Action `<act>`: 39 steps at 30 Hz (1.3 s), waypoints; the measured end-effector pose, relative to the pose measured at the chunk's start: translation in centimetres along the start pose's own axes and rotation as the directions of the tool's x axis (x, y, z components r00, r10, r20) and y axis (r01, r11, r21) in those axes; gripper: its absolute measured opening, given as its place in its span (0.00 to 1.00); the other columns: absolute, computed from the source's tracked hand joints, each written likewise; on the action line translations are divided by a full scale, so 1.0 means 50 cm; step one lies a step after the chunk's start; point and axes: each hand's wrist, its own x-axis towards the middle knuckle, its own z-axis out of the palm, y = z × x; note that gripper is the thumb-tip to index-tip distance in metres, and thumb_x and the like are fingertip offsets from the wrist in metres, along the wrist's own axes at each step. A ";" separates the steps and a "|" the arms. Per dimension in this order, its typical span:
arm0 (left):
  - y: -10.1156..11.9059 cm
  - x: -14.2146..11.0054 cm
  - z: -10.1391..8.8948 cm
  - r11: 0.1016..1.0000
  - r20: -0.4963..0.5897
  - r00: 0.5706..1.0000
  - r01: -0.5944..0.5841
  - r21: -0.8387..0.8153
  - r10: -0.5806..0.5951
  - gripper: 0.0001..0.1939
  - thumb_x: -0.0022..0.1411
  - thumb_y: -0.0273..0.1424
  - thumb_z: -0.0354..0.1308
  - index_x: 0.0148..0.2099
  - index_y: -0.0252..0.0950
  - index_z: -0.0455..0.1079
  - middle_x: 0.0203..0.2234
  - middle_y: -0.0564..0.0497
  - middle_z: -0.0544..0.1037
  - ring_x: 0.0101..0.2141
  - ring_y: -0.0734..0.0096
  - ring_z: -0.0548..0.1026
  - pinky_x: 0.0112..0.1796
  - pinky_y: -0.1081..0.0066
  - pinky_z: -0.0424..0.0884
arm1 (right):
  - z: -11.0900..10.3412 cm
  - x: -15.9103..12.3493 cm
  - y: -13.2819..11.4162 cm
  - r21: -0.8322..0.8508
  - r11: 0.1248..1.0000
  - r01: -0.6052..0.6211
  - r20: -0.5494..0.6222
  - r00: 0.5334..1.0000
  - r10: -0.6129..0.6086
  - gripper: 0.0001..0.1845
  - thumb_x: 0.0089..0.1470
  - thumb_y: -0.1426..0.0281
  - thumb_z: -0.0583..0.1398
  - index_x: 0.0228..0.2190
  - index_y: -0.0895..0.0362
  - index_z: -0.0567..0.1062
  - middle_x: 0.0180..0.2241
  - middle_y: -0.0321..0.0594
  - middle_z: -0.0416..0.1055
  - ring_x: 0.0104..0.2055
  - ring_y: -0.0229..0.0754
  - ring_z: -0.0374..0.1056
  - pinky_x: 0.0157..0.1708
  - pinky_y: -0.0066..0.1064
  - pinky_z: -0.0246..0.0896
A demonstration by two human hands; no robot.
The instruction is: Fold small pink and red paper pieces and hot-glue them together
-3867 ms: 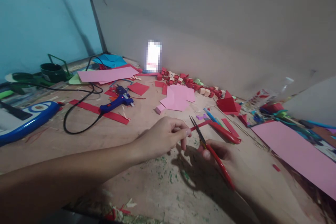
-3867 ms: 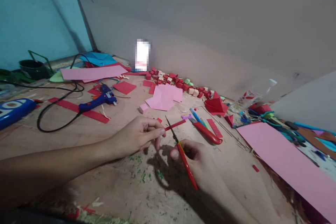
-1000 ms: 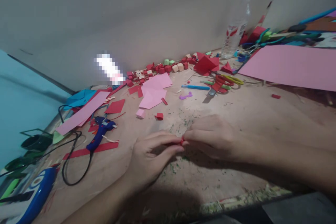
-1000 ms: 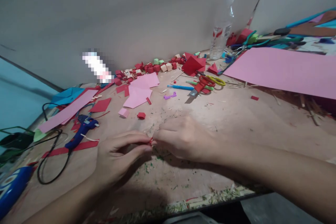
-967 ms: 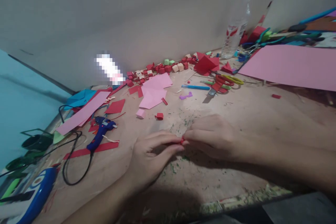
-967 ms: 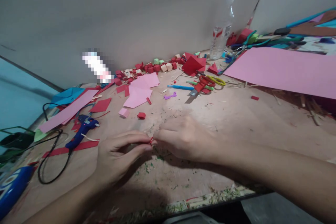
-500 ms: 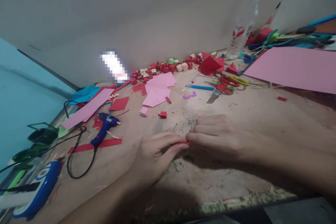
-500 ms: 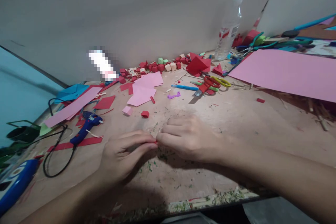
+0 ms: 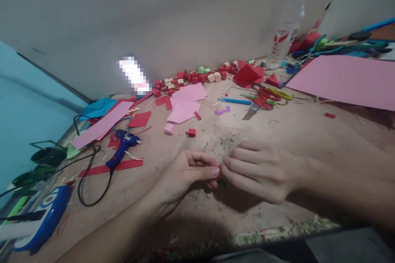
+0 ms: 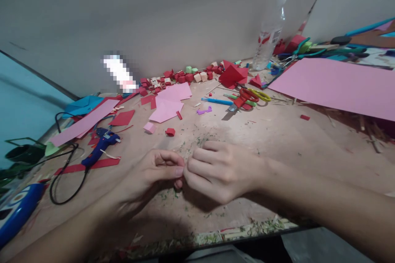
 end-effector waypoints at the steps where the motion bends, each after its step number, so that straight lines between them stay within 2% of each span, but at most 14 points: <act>1: -0.002 0.000 0.000 1.000 -0.007 1.000 -0.016 0.003 0.016 0.17 0.42 0.34 0.78 0.30 0.29 0.78 0.19 0.49 0.78 0.22 0.74 0.75 0.27 0.76 0.70 | -0.001 0.002 0.000 0.005 1.000 -0.010 0.002 1.000 0.010 0.17 0.68 0.74 0.50 0.33 0.59 0.76 0.29 0.44 0.74 0.30 0.43 0.67 0.29 0.37 0.59; 4: -0.006 -0.002 -0.003 0.991 -0.037 0.994 -0.101 0.083 0.105 0.14 0.48 0.34 0.75 0.31 0.29 0.78 0.20 0.48 0.79 0.23 0.73 0.76 0.28 0.74 0.71 | -0.002 0.009 0.000 0.051 0.996 -0.068 0.023 0.997 0.067 0.15 0.68 0.75 0.50 0.35 0.61 0.76 0.27 0.42 0.72 0.28 0.42 0.64 0.28 0.36 0.56; 6: -0.003 -0.007 -0.003 0.952 -0.048 0.977 -0.189 0.241 0.206 0.09 0.54 0.32 0.71 0.31 0.30 0.79 0.23 0.47 0.80 0.25 0.72 0.76 0.29 0.74 0.71 | 0.000 0.011 -0.001 0.120 0.983 -0.142 0.038 0.990 0.138 0.11 0.67 0.75 0.52 0.39 0.62 0.75 0.27 0.41 0.70 0.28 0.41 0.62 0.28 0.34 0.55; 7: 0.000 -0.010 -0.003 0.904 -0.037 0.961 -0.243 0.351 0.272 0.07 0.57 0.31 0.69 0.32 0.31 0.80 0.26 0.47 0.82 0.28 0.70 0.77 0.31 0.73 0.71 | 0.002 0.011 -0.002 0.177 0.965 -0.194 0.045 0.981 0.189 0.10 0.67 0.75 0.53 0.40 0.62 0.75 0.27 0.40 0.70 0.29 0.40 0.62 0.28 0.33 0.54; 9: 0.008 -0.015 -0.003 0.746 0.036 0.911 -0.358 0.562 0.410 0.04 0.60 0.29 0.66 0.35 0.34 0.81 0.31 0.47 0.83 0.32 0.69 0.78 0.34 0.72 0.72 | 0.009 0.009 -0.004 0.308 0.898 -0.314 0.052 0.948 0.313 0.08 0.66 0.75 0.55 0.40 0.61 0.75 0.27 0.38 0.69 0.29 0.38 0.62 0.28 0.31 0.53; 11: 0.014 -0.018 -0.004 0.589 0.127 0.855 -0.446 0.674 0.502 0.04 0.62 0.27 0.65 0.37 0.35 0.81 0.33 0.49 0.84 0.33 0.69 0.78 0.36 0.72 0.72 | 0.015 0.006 -0.007 0.406 0.821 -0.401 0.061 0.908 0.414 0.08 0.64 0.76 0.56 0.39 0.59 0.76 0.27 0.37 0.69 0.28 0.37 0.61 0.28 0.29 0.52; 13: 0.017 -0.019 -0.006 0.510 0.189 0.823 -0.495 0.704 0.536 0.05 0.64 0.26 0.63 0.38 0.35 0.81 0.33 0.50 0.83 0.33 0.71 0.78 0.36 0.73 0.72 | 0.017 0.005 -0.009 0.439 0.780 -0.446 0.065 0.882 0.467 0.08 0.64 0.76 0.56 0.38 0.59 0.76 0.27 0.38 0.70 0.28 0.37 0.61 0.28 0.29 0.51; 16: 0.016 -0.020 -0.009 0.458 0.248 0.803 -0.529 0.714 0.542 0.07 0.67 0.26 0.59 0.38 0.33 0.80 0.32 0.49 0.83 0.33 0.72 0.78 0.36 0.74 0.72 | 0.014 0.006 -0.010 0.453 0.744 -0.490 0.116 0.860 0.496 0.09 0.65 0.74 0.55 0.37 0.59 0.76 0.28 0.39 0.72 0.28 0.37 0.62 0.29 0.28 0.52; 19: 0.014 -0.024 -0.009 0.398 0.278 0.765 -0.565 0.722 0.581 0.08 0.69 0.26 0.58 0.39 0.33 0.78 0.33 0.49 0.82 0.33 0.72 0.78 0.37 0.74 0.72 | 0.012 0.007 -0.011 0.455 0.724 -0.519 0.157 0.847 0.508 0.07 0.63 0.74 0.57 0.36 0.58 0.75 0.28 0.38 0.73 0.28 0.37 0.63 0.29 0.28 0.53; 21: 0.011 -0.027 -0.008 0.360 0.274 0.740 -0.572 0.737 0.614 0.07 0.69 0.26 0.58 0.39 0.34 0.78 0.32 0.49 0.81 0.32 0.72 0.78 0.36 0.74 0.72 | 0.013 0.008 -0.012 0.457 0.724 -0.517 0.128 0.844 0.521 0.05 0.63 0.74 0.58 0.36 0.58 0.75 0.28 0.37 0.73 0.28 0.36 0.62 0.29 0.28 0.52; 25: 0.002 -0.031 -0.005 0.313 0.198 0.679 -0.551 0.774 0.707 0.05 0.66 0.26 0.60 0.39 0.33 0.78 0.32 0.49 0.82 0.32 0.72 0.79 0.35 0.74 0.73 | 0.012 0.013 -0.012 0.477 0.693 -0.541 0.082 0.812 0.577 0.06 0.64 0.72 0.58 0.36 0.58 0.76 0.27 0.36 0.73 0.27 0.34 0.62 0.29 0.27 0.52; 28: -0.002 -0.031 -0.005 0.282 0.224 0.650 -0.579 0.765 0.726 0.04 0.66 0.25 0.61 0.39 0.33 0.78 0.32 0.48 0.83 0.32 0.72 0.79 0.35 0.73 0.74 | 0.010 0.014 -0.011 0.468 0.717 -0.517 0.080 0.833 0.548 0.08 0.63 0.74 0.58 0.37 0.60 0.78 0.27 0.37 0.74 0.28 0.34 0.64 0.29 0.27 0.53; 34: 0.012 -0.028 -0.016 0.345 0.305 0.689 -0.635 0.691 0.658 0.06 0.66 0.24 0.60 0.41 0.33 0.79 0.33 0.47 0.83 0.32 0.72 0.80 0.35 0.74 0.75 | 0.011 0.009 -0.011 0.470 0.733 -0.492 0.053 0.845 0.533 0.07 0.62 0.74 0.59 0.36 0.61 0.78 0.27 0.37 0.74 0.27 0.33 0.65 0.29 0.26 0.55; 39: 0.022 -0.026 -0.032 0.343 0.392 0.662 -0.701 0.625 0.639 0.06 0.66 0.23 0.61 0.40 0.32 0.80 0.31 0.48 0.82 0.31 0.73 0.79 0.34 0.75 0.73 | 0.009 0.015 -0.012 0.476 0.765 -0.433 0.003 0.871 0.491 0.07 0.62 0.75 0.59 0.35 0.62 0.78 0.25 0.37 0.72 0.26 0.33 0.64 0.28 0.26 0.55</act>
